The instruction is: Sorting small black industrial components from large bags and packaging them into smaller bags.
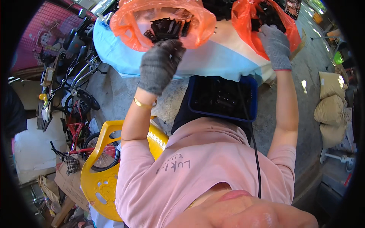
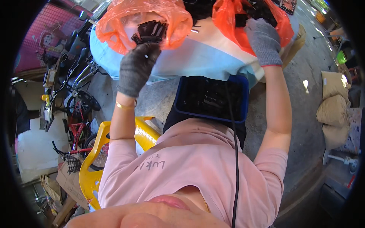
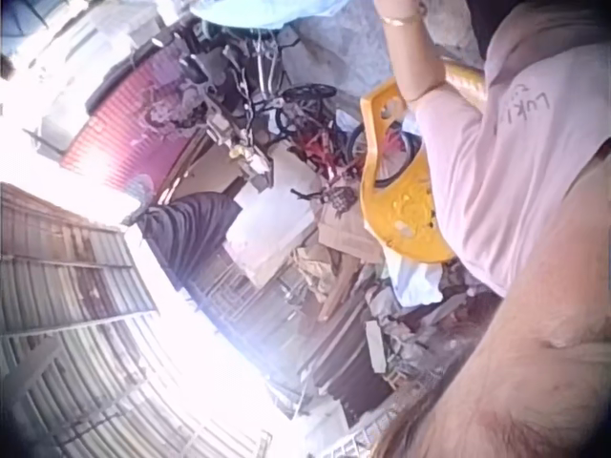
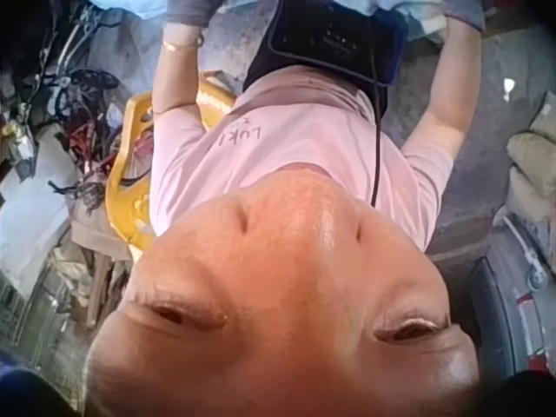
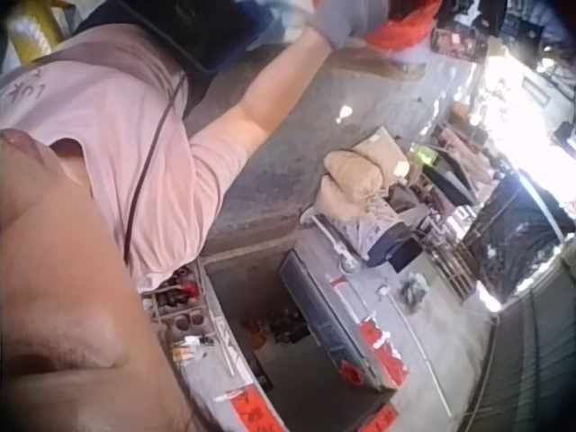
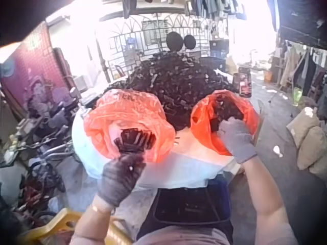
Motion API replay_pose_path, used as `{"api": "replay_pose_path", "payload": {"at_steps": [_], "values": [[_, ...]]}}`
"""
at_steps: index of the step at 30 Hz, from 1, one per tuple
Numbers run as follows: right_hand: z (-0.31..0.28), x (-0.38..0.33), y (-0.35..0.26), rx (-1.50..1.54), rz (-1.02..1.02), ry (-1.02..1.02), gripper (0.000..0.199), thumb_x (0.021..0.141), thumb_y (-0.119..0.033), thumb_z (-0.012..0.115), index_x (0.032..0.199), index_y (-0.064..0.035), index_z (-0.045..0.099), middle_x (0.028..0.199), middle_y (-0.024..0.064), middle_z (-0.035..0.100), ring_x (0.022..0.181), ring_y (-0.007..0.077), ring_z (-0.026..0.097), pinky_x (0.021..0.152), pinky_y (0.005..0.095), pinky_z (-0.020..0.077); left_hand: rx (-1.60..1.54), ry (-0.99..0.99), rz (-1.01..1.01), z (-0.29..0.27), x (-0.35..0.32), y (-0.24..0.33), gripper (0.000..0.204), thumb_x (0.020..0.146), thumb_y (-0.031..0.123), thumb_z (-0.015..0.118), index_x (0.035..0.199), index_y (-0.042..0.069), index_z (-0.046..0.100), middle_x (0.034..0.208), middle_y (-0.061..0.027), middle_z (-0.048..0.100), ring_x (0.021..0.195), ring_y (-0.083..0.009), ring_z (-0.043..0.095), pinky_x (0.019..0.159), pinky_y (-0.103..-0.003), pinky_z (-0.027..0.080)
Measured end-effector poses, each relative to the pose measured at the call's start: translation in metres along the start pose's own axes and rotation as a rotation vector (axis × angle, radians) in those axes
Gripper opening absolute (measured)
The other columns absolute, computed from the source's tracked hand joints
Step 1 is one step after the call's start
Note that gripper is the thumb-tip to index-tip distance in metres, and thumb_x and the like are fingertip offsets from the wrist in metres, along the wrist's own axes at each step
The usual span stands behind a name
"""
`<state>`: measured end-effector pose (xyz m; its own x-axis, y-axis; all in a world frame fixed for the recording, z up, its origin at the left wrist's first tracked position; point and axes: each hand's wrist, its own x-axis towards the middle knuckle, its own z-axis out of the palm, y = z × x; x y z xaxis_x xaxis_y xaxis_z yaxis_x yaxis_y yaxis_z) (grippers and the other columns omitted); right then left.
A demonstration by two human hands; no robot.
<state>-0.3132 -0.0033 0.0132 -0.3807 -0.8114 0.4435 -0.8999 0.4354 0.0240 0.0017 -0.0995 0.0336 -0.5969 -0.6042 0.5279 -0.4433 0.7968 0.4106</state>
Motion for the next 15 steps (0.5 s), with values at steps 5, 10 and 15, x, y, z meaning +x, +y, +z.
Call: {"api": "replay_pose_path", "payload": {"at_steps": [5, 10, 15], "values": [[-0.016, -0.011, -0.002, 0.016, -0.048, -0.017, 0.018, 0.081, -0.022, 0.051, 0.091, -0.0084, 0.056, 0.09, 0.0162, 0.054, 0.079, 0.0343, 0.057, 0.067, 0.0436, 0.0466, 0.251, -0.077, -0.059, 0.001, 0.035, -0.031, 0.023, 0.08, 0.032, 0.056, 0.084, 0.01, 0.064, 0.079, -0.0138, 0.062, 0.077, -0.0308, 0.059, 0.07, -0.041, 0.047], [-0.031, -0.022, -0.011, -0.145, -0.256, -0.293, 0.018, 0.079, -0.017, 0.052, 0.091, -0.0042, 0.055, 0.09, 0.0181, 0.053, 0.082, 0.0344, 0.056, 0.069, 0.0431, 0.0468, 0.443, -0.239, -0.009, 0.035, 0.074, -0.027, 0.023, 0.082, 0.025, 0.05, 0.088, 0.009, 0.065, 0.085, -0.0164, 0.062, 0.08, -0.0323, 0.06, 0.074, -0.04, 0.047], [-0.002, -0.028, -0.005, 0.176, -0.376, -0.019, 0.019, 0.078, -0.017, 0.052, 0.092, -0.0048, 0.056, 0.088, 0.0169, 0.055, 0.083, 0.033, 0.056, 0.069, 0.0424, 0.0465, 0.634, -0.488, 0.002, 0.049, 0.098, -0.005, 0.025, 0.081, 0.023, 0.049, 0.094, 0.008, 0.065, 0.095, -0.0152, 0.063, 0.089, -0.0296, 0.06, 0.075, -0.04, 0.048]]}}
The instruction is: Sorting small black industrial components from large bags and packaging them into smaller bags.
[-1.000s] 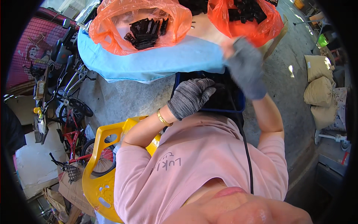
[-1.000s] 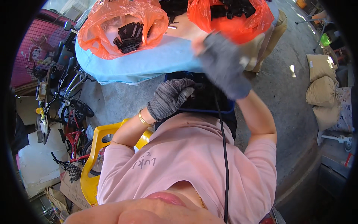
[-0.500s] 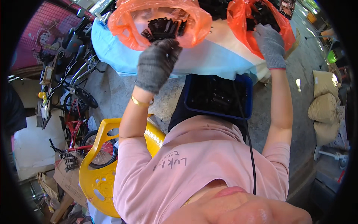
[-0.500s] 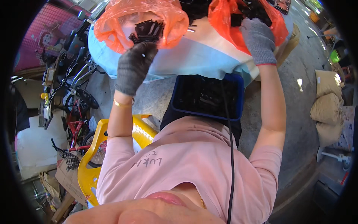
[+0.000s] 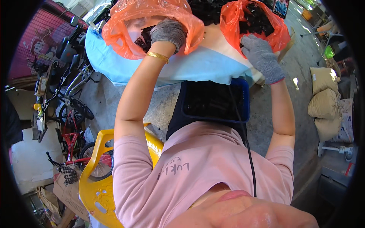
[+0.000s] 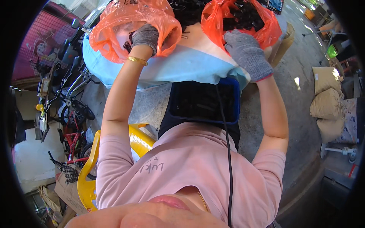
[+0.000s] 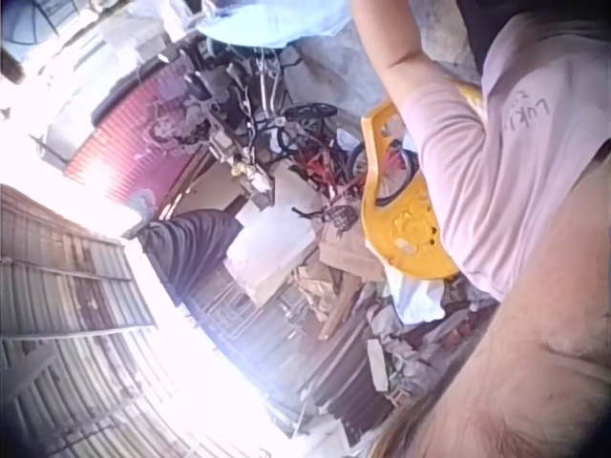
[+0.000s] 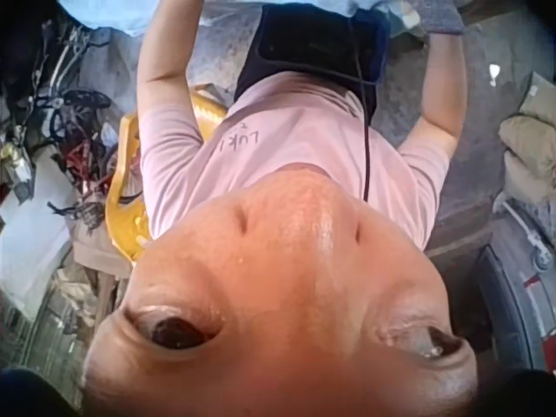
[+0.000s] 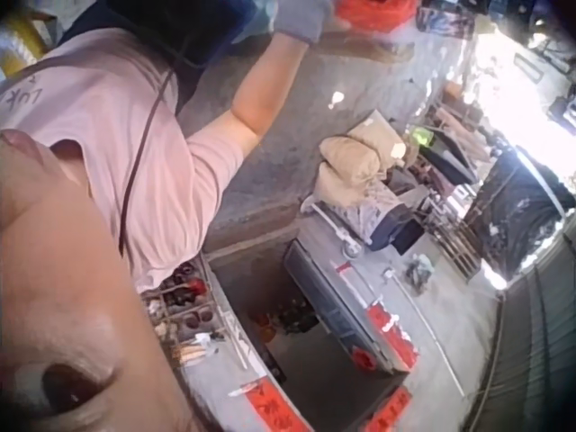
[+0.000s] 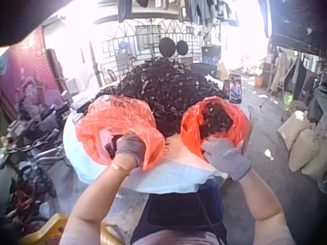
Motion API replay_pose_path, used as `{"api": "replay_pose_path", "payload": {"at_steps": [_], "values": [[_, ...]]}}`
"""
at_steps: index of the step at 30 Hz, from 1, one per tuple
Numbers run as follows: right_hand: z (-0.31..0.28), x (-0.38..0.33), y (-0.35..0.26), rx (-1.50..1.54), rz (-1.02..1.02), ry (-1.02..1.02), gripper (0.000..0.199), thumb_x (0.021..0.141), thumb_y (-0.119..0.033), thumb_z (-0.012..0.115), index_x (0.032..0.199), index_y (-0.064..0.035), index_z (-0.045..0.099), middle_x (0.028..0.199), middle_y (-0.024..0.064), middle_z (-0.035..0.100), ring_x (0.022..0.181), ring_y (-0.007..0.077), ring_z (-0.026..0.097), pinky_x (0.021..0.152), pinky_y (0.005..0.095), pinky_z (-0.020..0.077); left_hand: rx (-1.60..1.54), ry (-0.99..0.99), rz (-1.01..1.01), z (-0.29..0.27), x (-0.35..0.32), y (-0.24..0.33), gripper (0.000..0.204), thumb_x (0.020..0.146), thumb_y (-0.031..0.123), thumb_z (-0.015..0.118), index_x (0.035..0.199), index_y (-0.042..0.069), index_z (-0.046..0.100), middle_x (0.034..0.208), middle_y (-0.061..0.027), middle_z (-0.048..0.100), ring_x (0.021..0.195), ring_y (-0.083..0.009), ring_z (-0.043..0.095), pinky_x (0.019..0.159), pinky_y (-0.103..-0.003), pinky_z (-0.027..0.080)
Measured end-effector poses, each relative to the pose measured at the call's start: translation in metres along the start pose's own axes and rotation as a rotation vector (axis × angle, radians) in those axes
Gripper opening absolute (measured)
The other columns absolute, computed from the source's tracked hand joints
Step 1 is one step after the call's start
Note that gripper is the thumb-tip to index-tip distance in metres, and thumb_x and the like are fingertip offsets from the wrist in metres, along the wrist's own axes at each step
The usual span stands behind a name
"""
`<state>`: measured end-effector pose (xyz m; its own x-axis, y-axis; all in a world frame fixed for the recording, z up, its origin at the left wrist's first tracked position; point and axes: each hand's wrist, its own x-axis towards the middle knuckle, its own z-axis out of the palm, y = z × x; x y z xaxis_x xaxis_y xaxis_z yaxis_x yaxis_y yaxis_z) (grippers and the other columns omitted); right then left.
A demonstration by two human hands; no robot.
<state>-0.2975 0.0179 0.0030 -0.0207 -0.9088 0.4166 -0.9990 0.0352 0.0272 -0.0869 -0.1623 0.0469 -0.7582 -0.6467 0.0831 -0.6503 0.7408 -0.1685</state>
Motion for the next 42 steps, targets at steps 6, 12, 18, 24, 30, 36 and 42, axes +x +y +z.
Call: {"api": "replay_pose_path", "payload": {"at_steps": [6, 12, 18, 24, 30, 36, 42], "values": [[-0.001, -0.004, -0.017, 0.107, 0.186, 0.017, 0.019, 0.078, -0.017, 0.054, 0.092, -0.0051, 0.056, 0.088, 0.0154, 0.056, 0.084, 0.0328, 0.055, 0.07, 0.0413, 0.0464, -0.102, -0.008, 0.032, 0.022, 0.012, -0.014, 0.026, 0.078, 0.023, 0.051, 0.097, 0.008, 0.062, 0.098, -0.0174, 0.061, 0.092, -0.0319, 0.059, 0.076, -0.041, 0.047], [-0.01, -0.01, -0.029, 0.218, 0.228, 0.211, 0.021, 0.077, -0.014, 0.057, 0.096, -0.004, 0.057, 0.087, 0.0119, 0.056, 0.084, 0.0304, 0.056, 0.072, 0.0387, 0.0464, -0.523, 0.461, -0.04, 0.031, -0.011, -0.025, 0.02, 0.079, 0.017, 0.054, 0.095, 0.005, 0.057, 0.084, -0.017, 0.062, 0.078, -0.0306, 0.06, 0.068, -0.037, 0.048], [-0.028, -0.008, -0.077, 0.197, -0.041, 0.056, 0.02, 0.075, -0.011, 0.058, 0.094, -0.0061, 0.057, 0.087, 0.0098, 0.055, 0.083, 0.0251, 0.056, 0.072, 0.0346, 0.047, -1.468, 0.384, -0.002, 0.026, -0.067, -0.015, 0.03, 0.078, 0.001, 0.056, 0.107, 0.005, 0.057, 0.081, -0.0141, 0.06, 0.067, -0.0235, 0.059, 0.061, -0.03, 0.048], [-0.006, 0.002, -0.084, 0.012, -0.093, -0.017, 0.017, 0.077, -0.016, 0.056, 0.091, -0.0079, 0.056, 0.086, 0.0092, 0.053, 0.085, 0.0246, 0.055, 0.069, 0.0346, 0.0474, -0.585, 0.533, 0.138, 0.049, -0.096, -0.014, 0.026, 0.076, 0.004, 0.056, 0.102, 0.01, 0.06, 0.089, -0.0129, 0.059, 0.076, -0.0283, 0.059, 0.064, -0.036, 0.049], [-0.009, 0.0, -0.088, 0.145, 0.024, -0.083, 0.018, 0.076, -0.016, 0.058, 0.09, -0.0046, 0.058, 0.082, 0.0114, 0.055, 0.078, 0.0283, 0.057, 0.068, 0.0376, 0.0471, -0.135, 0.366, 0.055, 0.035, -0.113, -0.013, 0.026, 0.082, 0.015, 0.051, 0.108, 0.012, 0.056, 0.085, -0.0122, 0.059, 0.073, -0.0298, 0.058, 0.063, -0.038, 0.048], [-0.011, -0.017, -0.102, 1.028, 0.454, 0.143, 0.019, 0.079, -0.011, 0.06, 0.095, -0.0005, 0.059, 0.075, 0.0064, 0.06, 0.063, 0.0138, 0.057, 0.057, 0.025, 0.0456, -0.823, 0.501, -0.024, 0.035, -0.139, -0.001, 0.027, 0.086, 0.014, 0.052, 0.111, 0.005, 0.055, 0.088, -0.0106, 0.064, 0.066, -0.018, 0.059, 0.061, -0.031, 0.048], [-0.015, -0.037, -0.129, 1.651, 0.828, -0.052, 0.017, 0.083, -0.012, 0.059, 0.093, 0.0011, 0.06, 0.076, 0.005, 0.059, 0.062, 0.0102, 0.056, 0.054, 0.0206, 0.0451, -1.645, -0.017, 0.017, 0.013, -0.168, 0.038, 0.029, 0.087, 0.021, 0.05, 0.108, 0.002, 0.059, 0.069, 0.0003, 0.056, 0.057, -0.0045, 0.045, 0.054, -0.02, 0.04]]}}
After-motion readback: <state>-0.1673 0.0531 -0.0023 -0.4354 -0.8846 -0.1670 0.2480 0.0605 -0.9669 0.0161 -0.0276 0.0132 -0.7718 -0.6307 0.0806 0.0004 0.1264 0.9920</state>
